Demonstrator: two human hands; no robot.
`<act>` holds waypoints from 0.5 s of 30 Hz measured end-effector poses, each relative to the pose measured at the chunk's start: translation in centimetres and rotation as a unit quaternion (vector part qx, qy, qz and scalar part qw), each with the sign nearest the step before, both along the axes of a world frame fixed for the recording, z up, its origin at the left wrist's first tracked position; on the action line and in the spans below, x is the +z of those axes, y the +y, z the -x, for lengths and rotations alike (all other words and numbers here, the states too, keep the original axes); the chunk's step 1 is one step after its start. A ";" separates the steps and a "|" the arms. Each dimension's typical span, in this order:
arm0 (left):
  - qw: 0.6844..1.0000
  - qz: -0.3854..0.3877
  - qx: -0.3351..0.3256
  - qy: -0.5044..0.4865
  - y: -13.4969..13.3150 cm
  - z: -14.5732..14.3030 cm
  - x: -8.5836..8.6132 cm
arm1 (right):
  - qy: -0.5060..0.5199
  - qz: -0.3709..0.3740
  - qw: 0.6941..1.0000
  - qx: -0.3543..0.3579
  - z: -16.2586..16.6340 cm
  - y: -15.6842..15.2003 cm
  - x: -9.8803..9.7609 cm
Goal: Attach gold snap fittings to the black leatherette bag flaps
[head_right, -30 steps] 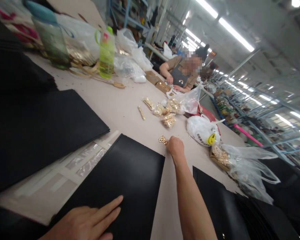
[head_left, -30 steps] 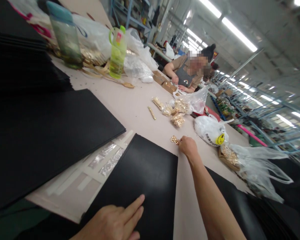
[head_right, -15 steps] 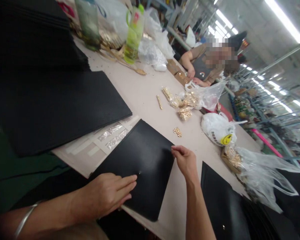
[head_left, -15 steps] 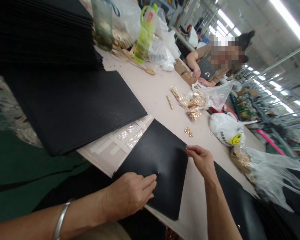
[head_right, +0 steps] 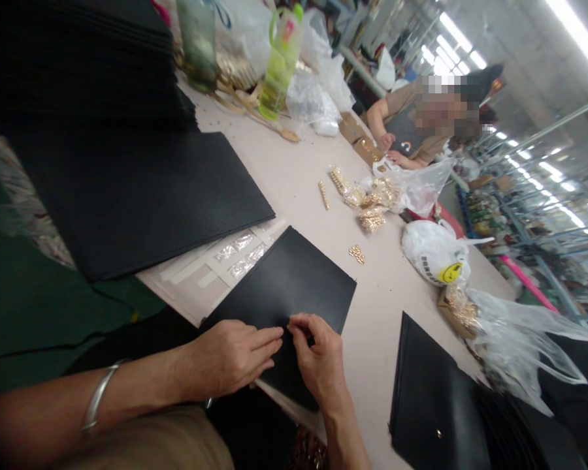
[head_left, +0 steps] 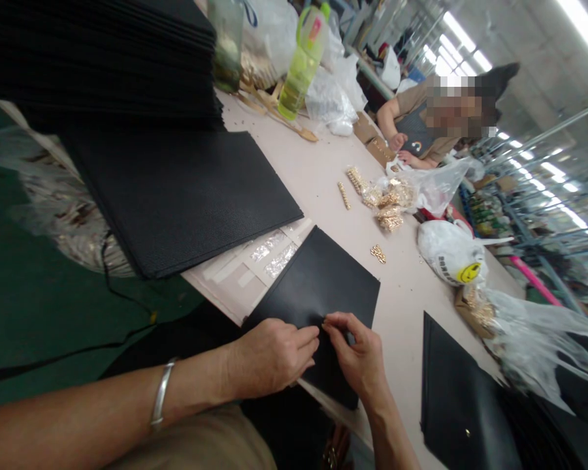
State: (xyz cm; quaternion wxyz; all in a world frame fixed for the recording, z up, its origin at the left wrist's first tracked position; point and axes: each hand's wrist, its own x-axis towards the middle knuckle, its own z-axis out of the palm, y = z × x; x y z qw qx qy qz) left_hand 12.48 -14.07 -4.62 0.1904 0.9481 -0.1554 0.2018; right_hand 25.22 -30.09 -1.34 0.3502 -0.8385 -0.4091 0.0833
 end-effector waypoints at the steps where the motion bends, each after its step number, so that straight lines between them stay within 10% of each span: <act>1: 1.000 0.000 0.000 0.000 0.0 0.0 0.0 | -0.009 0.002 1.000 0.007 0.0 0.0 0.0; 15: 1.000 0.012 -0.002 -0.011 0.1 -0.2 0.3 | 0.137 0.157 0.977 -0.044 -1.3 1.9 2.2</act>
